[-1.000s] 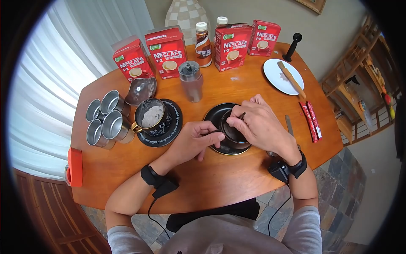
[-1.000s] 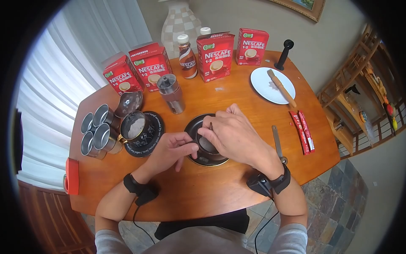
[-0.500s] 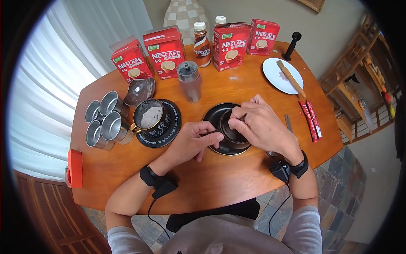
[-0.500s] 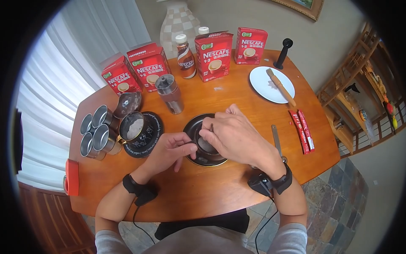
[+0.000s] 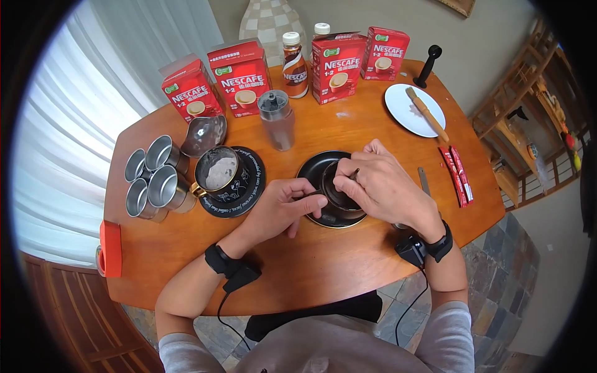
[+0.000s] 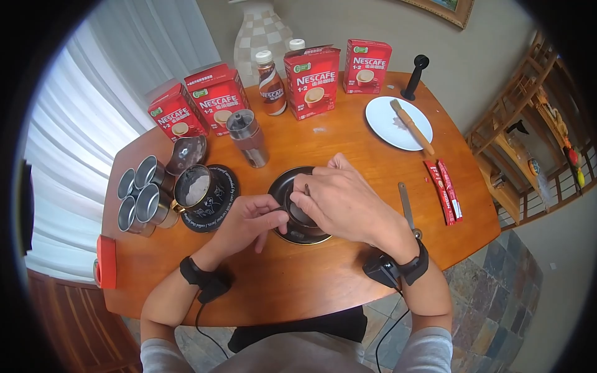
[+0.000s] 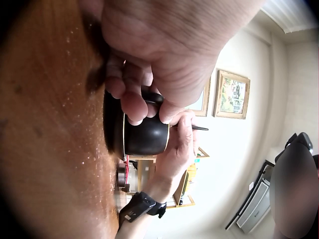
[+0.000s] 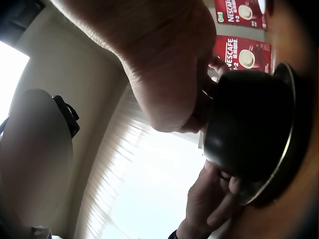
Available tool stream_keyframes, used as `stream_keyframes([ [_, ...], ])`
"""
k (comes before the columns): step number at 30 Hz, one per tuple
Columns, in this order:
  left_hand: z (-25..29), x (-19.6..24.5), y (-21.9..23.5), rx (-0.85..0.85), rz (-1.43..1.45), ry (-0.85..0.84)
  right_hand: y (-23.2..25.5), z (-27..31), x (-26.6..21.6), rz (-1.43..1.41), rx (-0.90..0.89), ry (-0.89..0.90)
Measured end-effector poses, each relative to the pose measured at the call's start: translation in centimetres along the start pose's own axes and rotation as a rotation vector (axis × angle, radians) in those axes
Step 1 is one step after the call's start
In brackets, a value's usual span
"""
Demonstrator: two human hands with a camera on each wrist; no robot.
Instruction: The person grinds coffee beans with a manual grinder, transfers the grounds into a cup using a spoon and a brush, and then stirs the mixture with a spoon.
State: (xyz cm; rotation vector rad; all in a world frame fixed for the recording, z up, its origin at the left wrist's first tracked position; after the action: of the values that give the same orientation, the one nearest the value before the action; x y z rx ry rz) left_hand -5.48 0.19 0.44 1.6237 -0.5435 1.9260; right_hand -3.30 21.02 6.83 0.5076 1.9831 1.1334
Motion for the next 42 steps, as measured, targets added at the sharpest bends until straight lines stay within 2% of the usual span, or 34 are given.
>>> stream_keyframes([
  [3,-0.1,0.0,-0.1,-0.006,-0.003,0.003,-0.5,-0.2,0.0,-0.021,0.105,0.023],
  [6,-0.1,0.0,0.0,-0.004,-0.013,0.011,0.1,-0.1,-0.1,0.043,-0.001,-0.004],
  [9,0.0,0.2,-0.1,-0.010,-0.022,0.033,-0.3,-0.1,0.0,0.011,0.110,0.042],
  [12,-0.1,0.1,0.0,-0.016,-0.016,0.031,0.2,0.0,-0.1,0.054,0.015,-0.014],
  [17,-0.1,0.0,0.0,-0.022,-0.013,0.023,-0.1,0.0,-0.1,0.018,0.082,-0.003],
  [21,0.0,0.2,0.1,-0.016,-0.015,0.029,0.3,0.0,-0.2,0.085,-0.005,-0.009],
  [24,-0.1,0.1,0.0,-0.016,-0.008,0.021,0.0,-0.1,0.0,0.027,0.076,0.017],
  [30,-0.1,0.1,-0.1,-0.007,-0.010,0.021,0.0,-0.1,0.0,0.075,0.118,0.043],
  [33,0.0,0.3,0.0,-0.015,-0.021,0.044,0.4,0.1,-0.4,0.172,0.016,-0.006],
  [36,0.0,0.3,0.0,-0.011,-0.016,0.037,0.5,0.0,-0.3,0.141,0.001,-0.026],
  [39,0.0,0.0,-0.1,-0.006,0.005,0.015,0.3,0.0,0.1,0.072,0.100,0.014],
  [42,-0.1,0.0,0.0,-0.010,0.009,0.016,0.6,0.0,-0.3,0.099,0.011,-0.030],
])
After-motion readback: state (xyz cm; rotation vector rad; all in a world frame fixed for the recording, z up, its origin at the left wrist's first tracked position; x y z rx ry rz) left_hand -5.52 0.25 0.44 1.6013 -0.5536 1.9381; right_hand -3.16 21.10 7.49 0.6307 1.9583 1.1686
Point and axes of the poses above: each hand's wrist, its own z-axis away from the middle knuckle, its own y-axis out of the back of the hand, x = y × z, the point moved 3 cm from there along -z, towards the middle knuckle, and after that the axes turned 3 degrees about -z, right-handed, at the moved point
